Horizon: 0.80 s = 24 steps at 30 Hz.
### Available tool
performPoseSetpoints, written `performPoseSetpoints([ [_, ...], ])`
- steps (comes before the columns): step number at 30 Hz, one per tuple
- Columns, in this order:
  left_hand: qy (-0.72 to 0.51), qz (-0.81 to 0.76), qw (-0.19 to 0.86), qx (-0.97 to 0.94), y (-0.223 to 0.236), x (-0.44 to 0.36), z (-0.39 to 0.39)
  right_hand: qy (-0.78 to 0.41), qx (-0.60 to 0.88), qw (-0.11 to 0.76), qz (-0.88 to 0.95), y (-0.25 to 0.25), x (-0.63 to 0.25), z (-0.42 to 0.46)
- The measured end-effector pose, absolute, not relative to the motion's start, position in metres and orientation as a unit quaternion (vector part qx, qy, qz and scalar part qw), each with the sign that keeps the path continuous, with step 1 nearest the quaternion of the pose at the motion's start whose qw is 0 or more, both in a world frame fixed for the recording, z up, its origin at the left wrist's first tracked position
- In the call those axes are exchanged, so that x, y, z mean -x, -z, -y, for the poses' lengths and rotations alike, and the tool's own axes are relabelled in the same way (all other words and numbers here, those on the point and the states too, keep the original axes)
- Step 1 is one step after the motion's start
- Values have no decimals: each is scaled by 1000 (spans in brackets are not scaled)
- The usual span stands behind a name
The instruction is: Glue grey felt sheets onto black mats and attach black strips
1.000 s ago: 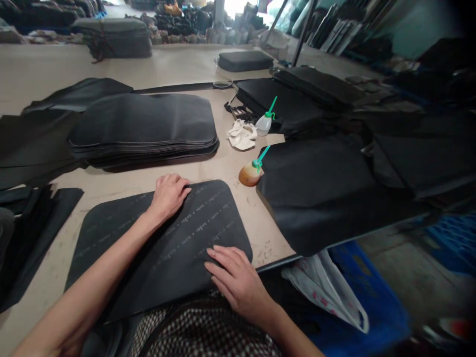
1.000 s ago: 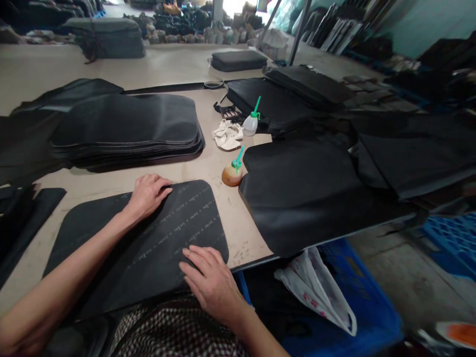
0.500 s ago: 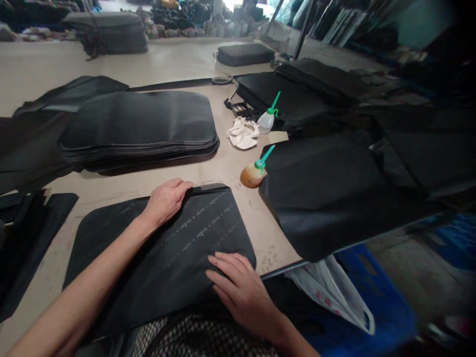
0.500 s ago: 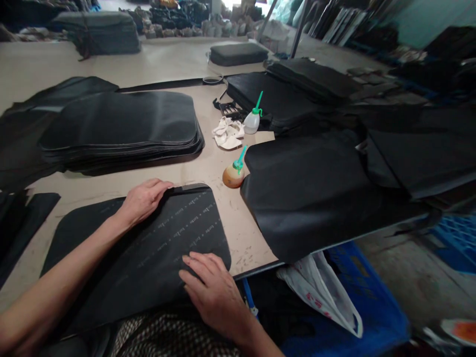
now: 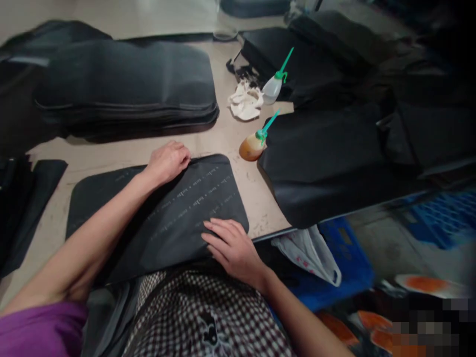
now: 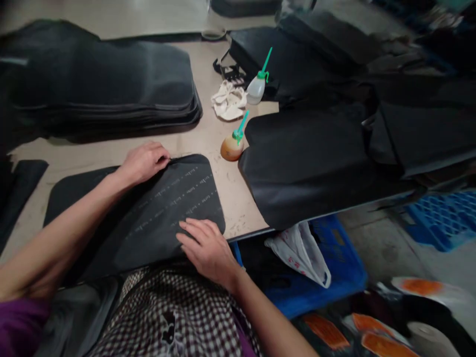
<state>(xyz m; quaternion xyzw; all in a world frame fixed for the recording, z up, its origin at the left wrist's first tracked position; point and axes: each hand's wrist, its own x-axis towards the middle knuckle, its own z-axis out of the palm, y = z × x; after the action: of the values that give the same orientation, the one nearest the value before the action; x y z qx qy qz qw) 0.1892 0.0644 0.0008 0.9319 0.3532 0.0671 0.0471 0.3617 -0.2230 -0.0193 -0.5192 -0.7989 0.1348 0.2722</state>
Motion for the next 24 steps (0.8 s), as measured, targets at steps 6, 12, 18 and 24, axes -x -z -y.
performPoseSetpoints([
  [6, -79, -379, 74, -919, 4, -191, -60, -161, 528, 248, 796, 27, -360, 227],
  [12, -54, -393, 49, -917, -2, -195, -55, -152, 524, 254, 799, 24, -360, 227],
  [18, -45, -403, 43, -913, -2, -196, -54, -151, 518, 255, 802, 24, -361, 227],
  [24, -70, -398, 35, -914, 5, -197, -58, -157, 515, 258, 802, 26, -362, 228],
])
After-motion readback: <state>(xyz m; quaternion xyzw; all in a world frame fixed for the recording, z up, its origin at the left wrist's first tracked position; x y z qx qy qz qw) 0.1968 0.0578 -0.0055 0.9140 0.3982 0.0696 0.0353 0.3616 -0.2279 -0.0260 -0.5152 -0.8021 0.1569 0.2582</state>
